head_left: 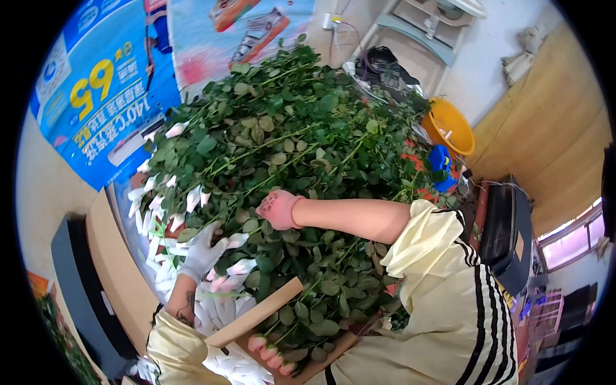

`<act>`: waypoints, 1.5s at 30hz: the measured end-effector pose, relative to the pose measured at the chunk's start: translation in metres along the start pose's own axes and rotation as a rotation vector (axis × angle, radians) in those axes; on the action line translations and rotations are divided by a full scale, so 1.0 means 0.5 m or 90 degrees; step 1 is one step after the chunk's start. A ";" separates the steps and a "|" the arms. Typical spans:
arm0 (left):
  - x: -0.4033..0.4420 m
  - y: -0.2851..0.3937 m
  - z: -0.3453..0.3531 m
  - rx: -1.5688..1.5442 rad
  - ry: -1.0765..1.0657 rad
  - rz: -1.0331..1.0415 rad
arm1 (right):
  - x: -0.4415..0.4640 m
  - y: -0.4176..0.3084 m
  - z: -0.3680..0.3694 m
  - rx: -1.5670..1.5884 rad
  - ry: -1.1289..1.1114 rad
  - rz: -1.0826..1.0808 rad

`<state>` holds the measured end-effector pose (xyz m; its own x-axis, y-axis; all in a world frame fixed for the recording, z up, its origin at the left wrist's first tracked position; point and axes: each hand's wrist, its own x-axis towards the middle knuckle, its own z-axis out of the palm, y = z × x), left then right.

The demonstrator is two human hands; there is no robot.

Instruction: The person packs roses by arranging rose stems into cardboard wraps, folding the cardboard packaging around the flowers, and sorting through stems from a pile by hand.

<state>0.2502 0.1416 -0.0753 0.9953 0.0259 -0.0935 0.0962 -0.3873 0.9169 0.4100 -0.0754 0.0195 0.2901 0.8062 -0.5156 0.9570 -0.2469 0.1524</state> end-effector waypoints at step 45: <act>-0.190 0.076 0.000 0.116 -0.152 0.071 | -0.211 0.144 -0.095 -0.230 0.509 0.223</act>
<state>0.1592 0.1243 -0.0317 0.9666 -0.2337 -0.1049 -0.0379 -0.5356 0.8436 0.4484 -0.1527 0.1246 0.3502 0.8805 0.3195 0.7192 -0.4713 0.5105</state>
